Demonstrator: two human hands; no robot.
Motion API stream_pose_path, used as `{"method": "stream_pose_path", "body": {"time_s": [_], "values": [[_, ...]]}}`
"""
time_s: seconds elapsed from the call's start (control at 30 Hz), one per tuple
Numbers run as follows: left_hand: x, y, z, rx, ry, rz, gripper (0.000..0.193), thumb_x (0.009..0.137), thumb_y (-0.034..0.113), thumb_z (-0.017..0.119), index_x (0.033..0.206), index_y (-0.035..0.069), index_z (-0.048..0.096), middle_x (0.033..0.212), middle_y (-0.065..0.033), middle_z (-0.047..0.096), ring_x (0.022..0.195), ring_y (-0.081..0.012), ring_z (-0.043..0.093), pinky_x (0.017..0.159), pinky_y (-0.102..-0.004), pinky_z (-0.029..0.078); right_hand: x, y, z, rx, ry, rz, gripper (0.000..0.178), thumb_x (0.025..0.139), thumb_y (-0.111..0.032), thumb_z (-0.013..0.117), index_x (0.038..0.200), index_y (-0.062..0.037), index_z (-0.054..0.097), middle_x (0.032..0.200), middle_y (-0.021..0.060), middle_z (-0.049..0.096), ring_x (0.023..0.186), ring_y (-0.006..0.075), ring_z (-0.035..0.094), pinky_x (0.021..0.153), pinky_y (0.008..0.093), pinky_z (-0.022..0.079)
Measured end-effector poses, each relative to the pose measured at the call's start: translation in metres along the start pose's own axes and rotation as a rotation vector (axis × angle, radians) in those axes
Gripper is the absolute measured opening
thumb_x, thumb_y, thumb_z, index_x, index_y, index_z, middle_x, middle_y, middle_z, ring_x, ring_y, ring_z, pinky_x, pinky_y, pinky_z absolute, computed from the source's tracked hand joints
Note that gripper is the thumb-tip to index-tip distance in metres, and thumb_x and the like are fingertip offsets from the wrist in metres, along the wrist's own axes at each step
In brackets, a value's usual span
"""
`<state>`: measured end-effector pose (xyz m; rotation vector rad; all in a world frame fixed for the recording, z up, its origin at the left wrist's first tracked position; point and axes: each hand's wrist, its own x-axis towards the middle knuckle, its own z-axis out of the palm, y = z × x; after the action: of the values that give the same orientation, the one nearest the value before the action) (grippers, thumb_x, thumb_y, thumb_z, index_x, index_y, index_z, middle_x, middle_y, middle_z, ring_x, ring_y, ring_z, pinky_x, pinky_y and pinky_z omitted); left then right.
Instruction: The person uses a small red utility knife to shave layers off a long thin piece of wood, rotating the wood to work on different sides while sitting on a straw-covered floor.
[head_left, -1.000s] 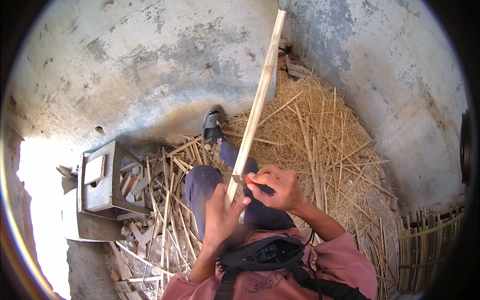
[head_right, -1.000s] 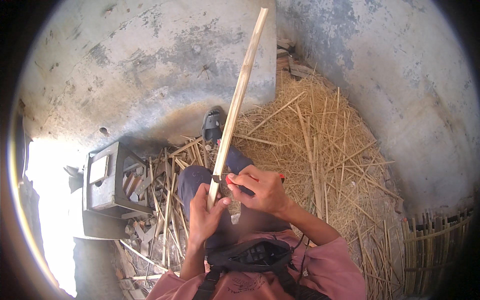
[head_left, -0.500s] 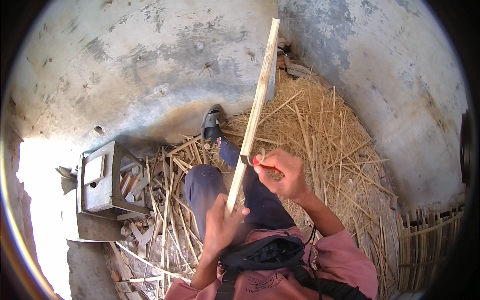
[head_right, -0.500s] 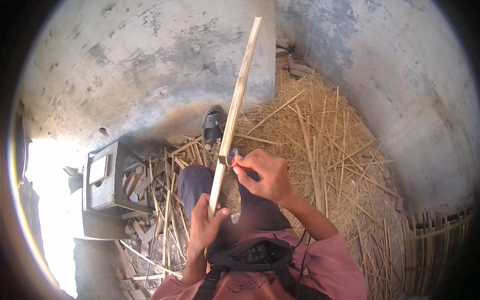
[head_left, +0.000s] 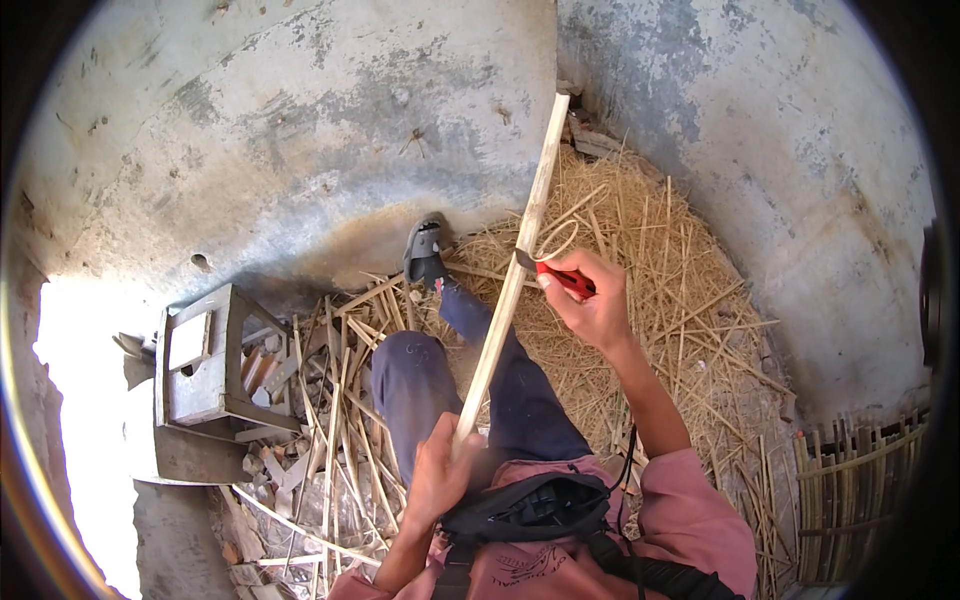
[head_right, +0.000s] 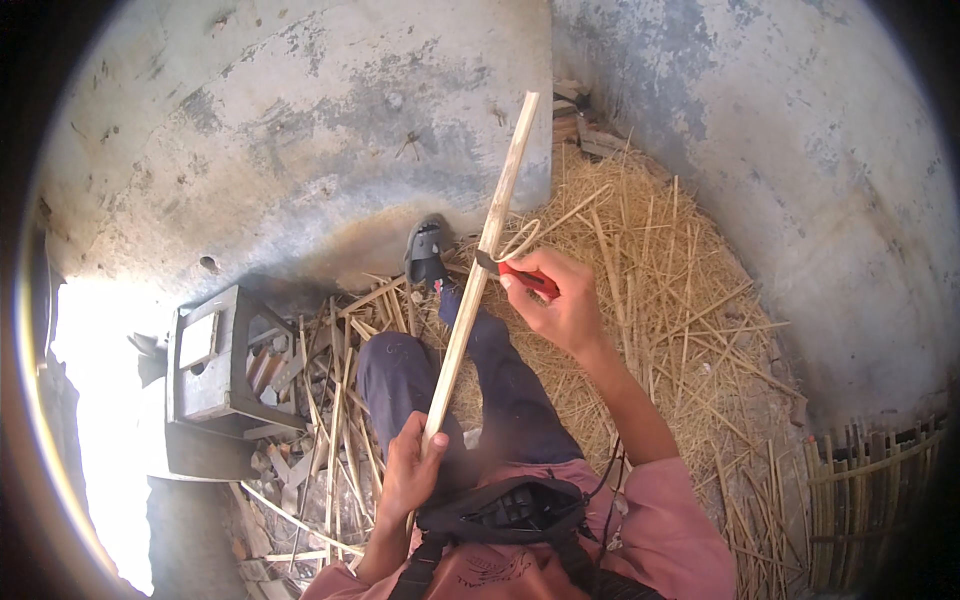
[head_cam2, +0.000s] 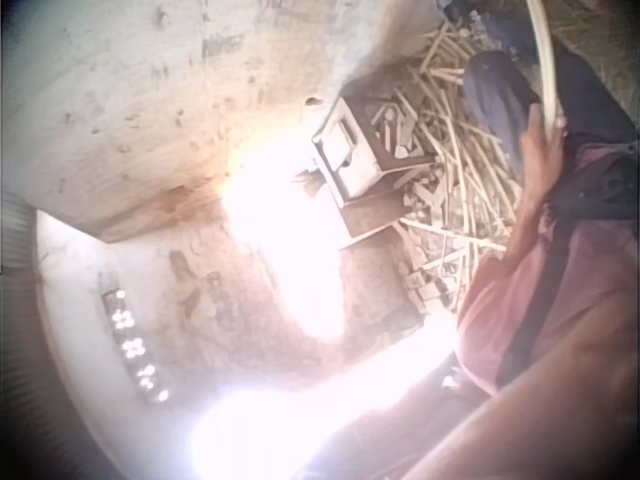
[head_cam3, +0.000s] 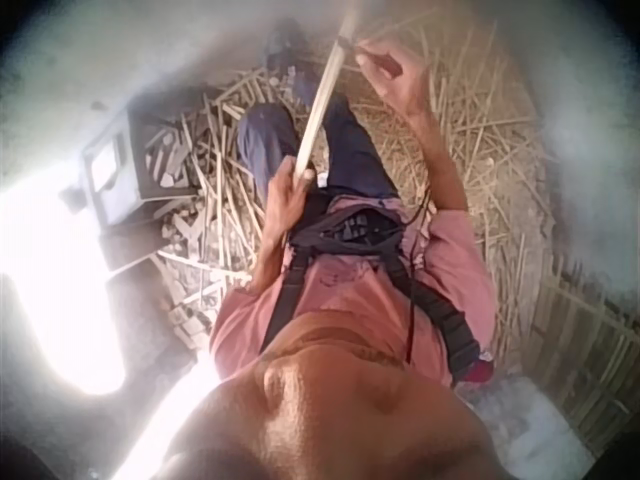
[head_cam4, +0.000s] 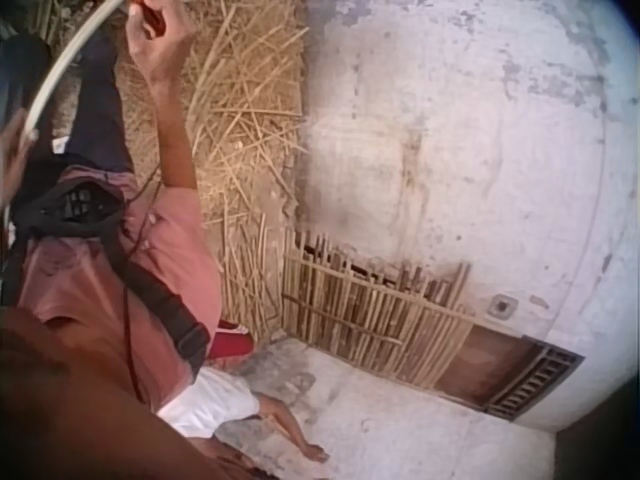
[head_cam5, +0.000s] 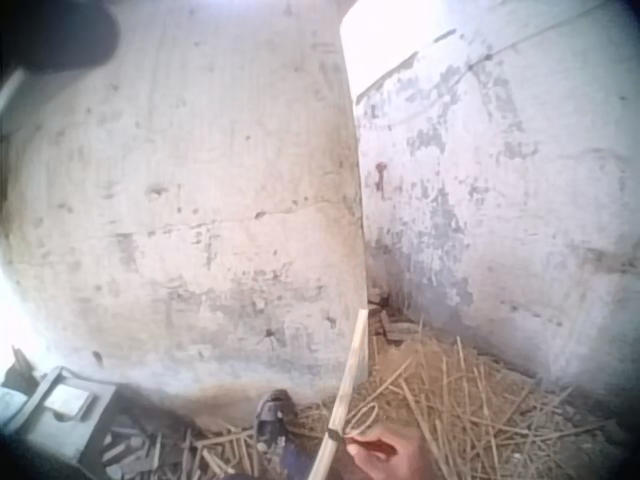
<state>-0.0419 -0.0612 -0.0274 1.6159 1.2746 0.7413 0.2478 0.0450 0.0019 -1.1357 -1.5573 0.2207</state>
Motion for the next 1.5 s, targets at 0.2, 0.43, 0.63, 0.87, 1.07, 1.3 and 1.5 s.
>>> {"method": "stream_pose_path", "body": {"time_s": [0.2, 0.43, 0.63, 0.87, 1.07, 1.3, 1.5], "values": [[-0.014, -0.017, 0.001, -0.01, -0.088, -0.08, 0.023, 0.104, 0.023, 0.067, 0.105, 0.001, 0.061, 0.073, -0.0225, 0.062, 0.064, -0.0337, 0.063, 0.064, -0.0412, 0.049, 0.024, 0.065, -0.016, 0.087, 0.269, 0.203, 0.01, 0.097, -0.011, 0.076, 0.099, -0.0016, 0.075, 0.095, 0.0077, 0.077, 0.068, 0.0092, 0.064, 0.056, 0.0229, 0.048], [-0.021, -0.016, -0.008, -0.009, -0.103, -0.052, 0.027, 0.106, 0.025, 0.07, 0.093, 0.003, 0.059, 0.067, 0.0001, 0.058, 0.064, -0.0066, 0.051, 0.058, -0.0282, 0.041, 0.02, 0.132, -0.064, -0.072, 0.217, 0.463, 0.017, 0.101, -0.022, 0.073, 0.113, -0.0091, 0.073, 0.081, 0.0024, 0.07, 0.071, 0.009, 0.062, 0.062, 0.0268, 0.048], [0.001, -0.026, -0.002, -0.107, -0.013, 0.012, 0.021, 0.108, 0.022, 0.065, 0.1, 0.004, 0.059, 0.072, 0.0049, 0.056, 0.062, -0.0035, 0.049, 0.055, -0.0249, 0.038, -0.043, 0.175, -0.096, -0.567, -0.55, 0.552, 0.033, 0.095, -0.034, 0.075, 0.12, -0.0117, 0.074, 0.083, 0.0121, 0.071, 0.077, 0.0256, 0.068, 0.075, 0.04, 0.053], [0.018, -0.02, -0.001, -0.184, 0.04, -0.013, 0.019, 0.109, 0.02, 0.062, 0.109, 0.001, 0.065, 0.069, 0.0041, 0.051, 0.063, -0.0036, 0.043, 0.054, -0.0262, 0.034, -0.058, 0.143, -0.087, -0.209, -0.469, 0.566, 0.033, 0.098, -0.029, 0.074, 0.12, -0.0048, 0.072, 0.091, 0.0109, 0.073, 0.079, 0.0219, 0.067, 0.076, 0.038, 0.052], [0.035, -0.014, 0.005, -0.271, 0.007, 0.043, 0.023, 0.113, 0.024, 0.055, 0.116, 0.002, 0.062, 0.073, 0.005, 0.052, 0.061, -0.0024, 0.042, 0.052, -0.0229, 0.032, -0.031, 0.055, -0.054, 0.006, -0.124, 0.383, 0.029, 0.101, -0.025, 0.074, 0.119, -0.0022, 0.071, 0.089, 0.0053, 0.071, 0.074, 0.0136, 0.061, 0.071, 0.0314, 0.049], [0.046, 0.01, 0.008, -0.279, -0.008, 0.07, 0.029, 0.116, 0.028, 0.047, 0.119, 0.003, 0.062, 0.077, 0.0036, 0.055, 0.06, -0.0022, 0.043, 0.051, -0.021, 0.032, -0.031, -0.026, -0.016, 0.075, -0.191, 0.115, 0.033, 0.097, -0.024, 0.08, 0.119, -0.0024, 0.071, 0.094, 0.0112, 0.077, 0.084, 0.0156, 0.075, 0.07, 0.0312, 0.058], [0.048, 0.015, 0.009, -0.321, -0.017, 0.066, 0.03, 0.117, 0.028, 0.046, 0.121, 0.003, 0.062, 0.079, 0.002, 0.057, 0.061, -0.0027, 0.045, 0.053, -0.0206, 0.034, -0.048, -0.037, 0.006, 0.044, -0.234, 0.007, 0.034, 0.094, -0.025, 0.083, 0.114, -0.0037, 0.066, 0.094, 0.0115, 0.078, 0.076, 0.0228, 0.078, 0.065, 0.0326, 0.061]]}}
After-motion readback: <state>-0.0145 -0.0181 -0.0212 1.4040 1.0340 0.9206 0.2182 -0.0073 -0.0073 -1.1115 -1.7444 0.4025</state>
